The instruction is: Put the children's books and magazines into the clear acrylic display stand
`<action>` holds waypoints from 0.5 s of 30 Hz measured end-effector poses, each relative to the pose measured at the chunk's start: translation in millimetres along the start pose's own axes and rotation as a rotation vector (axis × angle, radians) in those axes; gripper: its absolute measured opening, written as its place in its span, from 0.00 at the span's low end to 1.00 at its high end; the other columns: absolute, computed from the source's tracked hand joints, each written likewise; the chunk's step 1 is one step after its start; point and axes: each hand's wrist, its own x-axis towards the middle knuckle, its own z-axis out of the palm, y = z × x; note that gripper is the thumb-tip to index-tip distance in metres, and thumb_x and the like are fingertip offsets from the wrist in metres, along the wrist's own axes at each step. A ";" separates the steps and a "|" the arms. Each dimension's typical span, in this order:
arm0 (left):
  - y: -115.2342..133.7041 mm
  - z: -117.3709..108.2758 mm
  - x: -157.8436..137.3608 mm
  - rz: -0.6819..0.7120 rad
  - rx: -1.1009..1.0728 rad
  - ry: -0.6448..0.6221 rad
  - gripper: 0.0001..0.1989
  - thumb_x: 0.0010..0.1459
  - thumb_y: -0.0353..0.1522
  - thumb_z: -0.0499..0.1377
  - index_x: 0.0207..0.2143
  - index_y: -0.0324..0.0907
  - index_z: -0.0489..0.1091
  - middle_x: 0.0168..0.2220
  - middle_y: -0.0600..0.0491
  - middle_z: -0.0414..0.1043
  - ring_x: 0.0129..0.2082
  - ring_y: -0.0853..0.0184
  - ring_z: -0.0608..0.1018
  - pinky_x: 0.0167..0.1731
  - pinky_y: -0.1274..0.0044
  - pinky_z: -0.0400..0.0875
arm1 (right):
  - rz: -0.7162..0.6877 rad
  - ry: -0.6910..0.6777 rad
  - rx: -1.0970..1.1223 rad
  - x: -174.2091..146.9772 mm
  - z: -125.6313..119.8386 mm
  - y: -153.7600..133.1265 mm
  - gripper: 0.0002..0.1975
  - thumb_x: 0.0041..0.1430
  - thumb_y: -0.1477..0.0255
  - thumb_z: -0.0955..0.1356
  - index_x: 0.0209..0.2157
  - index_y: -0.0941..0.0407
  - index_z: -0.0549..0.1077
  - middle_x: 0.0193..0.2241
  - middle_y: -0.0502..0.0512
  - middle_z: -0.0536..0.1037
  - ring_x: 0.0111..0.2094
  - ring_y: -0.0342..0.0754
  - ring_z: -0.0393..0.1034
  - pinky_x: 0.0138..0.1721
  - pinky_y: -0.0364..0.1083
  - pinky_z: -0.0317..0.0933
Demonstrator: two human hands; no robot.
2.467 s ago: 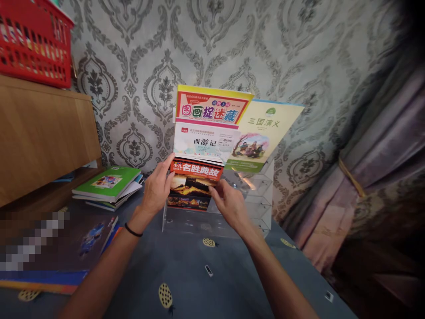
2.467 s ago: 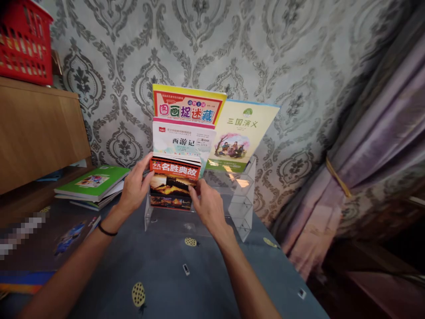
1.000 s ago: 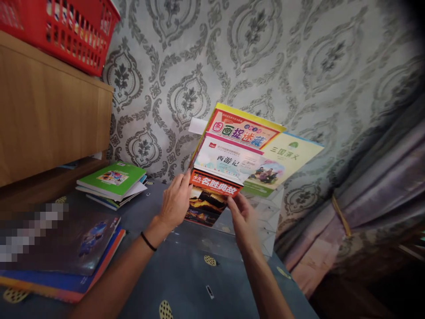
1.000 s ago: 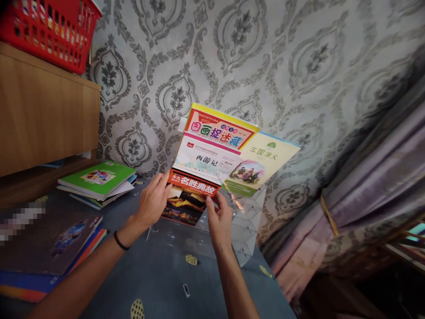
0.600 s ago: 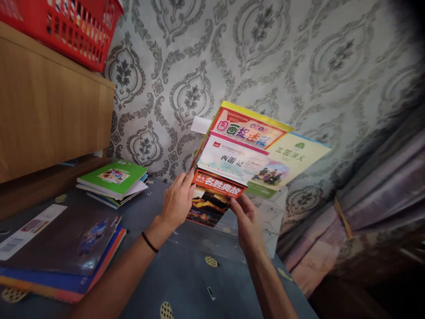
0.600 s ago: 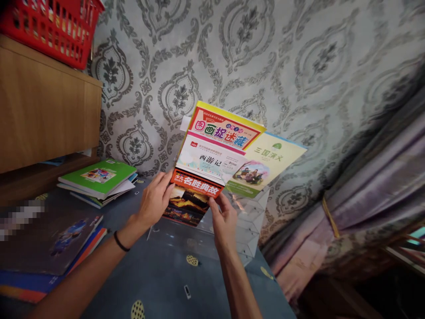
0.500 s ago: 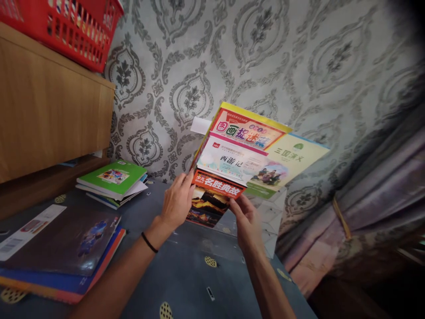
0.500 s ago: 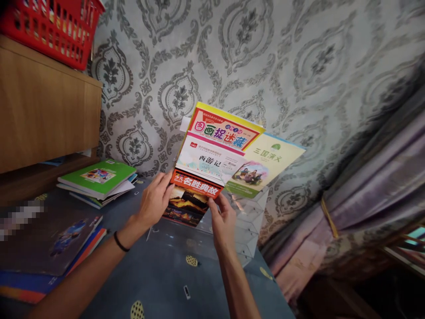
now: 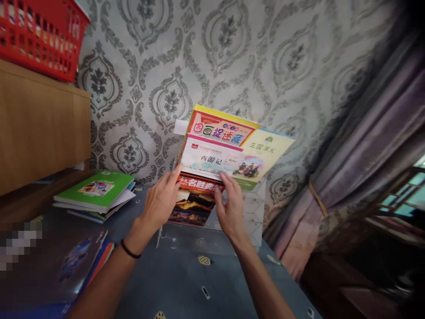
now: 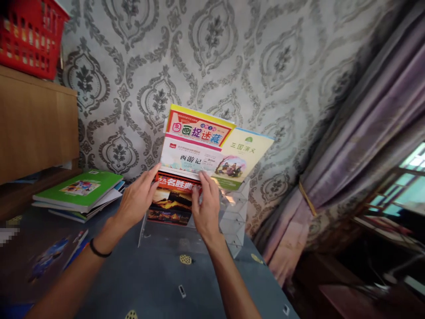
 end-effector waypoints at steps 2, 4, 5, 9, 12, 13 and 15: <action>0.1 -0.9 1.9 -0.004 0.001 -0.001 0.22 0.71 0.30 0.50 0.65 0.43 0.61 0.53 0.45 0.76 0.48 0.60 0.80 0.46 0.73 0.75 | -0.049 -0.012 -0.038 3.7 0.4 -0.9 0.20 0.70 0.70 0.61 0.60 0.52 0.69 0.57 0.63 0.74 0.59 0.57 0.68 0.61 0.63 0.63; 0.1 -0.8 2.6 -0.012 0.000 0.002 0.20 0.71 0.30 0.49 0.63 0.42 0.64 0.54 0.45 0.76 0.47 0.60 0.81 0.46 0.73 0.75 | -0.069 -0.011 -0.070 5.2 1.0 -0.8 0.19 0.70 0.72 0.61 0.59 0.52 0.70 0.55 0.62 0.76 0.57 0.57 0.69 0.59 0.62 0.65; 0.0 -0.5 2.6 -0.015 -0.001 0.009 0.20 0.71 0.31 0.49 0.63 0.42 0.64 0.54 0.45 0.77 0.47 0.60 0.81 0.46 0.73 0.75 | -0.074 -0.012 -0.086 5.6 1.4 -0.7 0.18 0.70 0.72 0.61 0.58 0.53 0.71 0.54 0.62 0.76 0.56 0.57 0.69 0.59 0.62 0.65; -0.4 1.1 2.1 -0.026 -0.028 0.047 0.21 0.72 0.32 0.47 0.64 0.42 0.64 0.56 0.45 0.76 0.49 0.59 0.81 0.47 0.71 0.75 | -0.076 -0.020 -0.113 7.1 2.4 -1.0 0.17 0.70 0.72 0.61 0.57 0.55 0.71 0.54 0.64 0.77 0.56 0.59 0.70 0.58 0.63 0.65; -0.1 1.8 1.7 -0.035 -0.042 0.051 0.21 0.72 0.32 0.47 0.63 0.42 0.65 0.57 0.45 0.76 0.50 0.58 0.81 0.49 0.70 0.74 | -0.050 -0.027 -0.068 7.7 2.3 -2.0 0.18 0.69 0.72 0.61 0.57 0.54 0.72 0.54 0.63 0.76 0.56 0.59 0.69 0.59 0.63 0.65; 0.0 2.0 1.6 -0.038 -0.039 0.052 0.21 0.71 0.33 0.48 0.63 0.42 0.65 0.57 0.45 0.76 0.51 0.57 0.81 0.50 0.69 0.74 | -0.036 -0.029 -0.036 6.9 1.9 -2.4 0.18 0.69 0.72 0.61 0.57 0.53 0.71 0.55 0.63 0.76 0.57 0.59 0.68 0.59 0.63 0.64; 0.2 2.0 1.1 -0.041 -0.026 0.059 0.21 0.71 0.34 0.49 0.63 0.42 0.64 0.56 0.44 0.76 0.51 0.57 0.81 0.50 0.69 0.74 | 0.007 -0.021 0.063 2.3 0.2 -3.1 0.20 0.70 0.72 0.61 0.60 0.52 0.69 0.58 0.62 0.73 0.60 0.57 0.66 0.61 0.62 0.63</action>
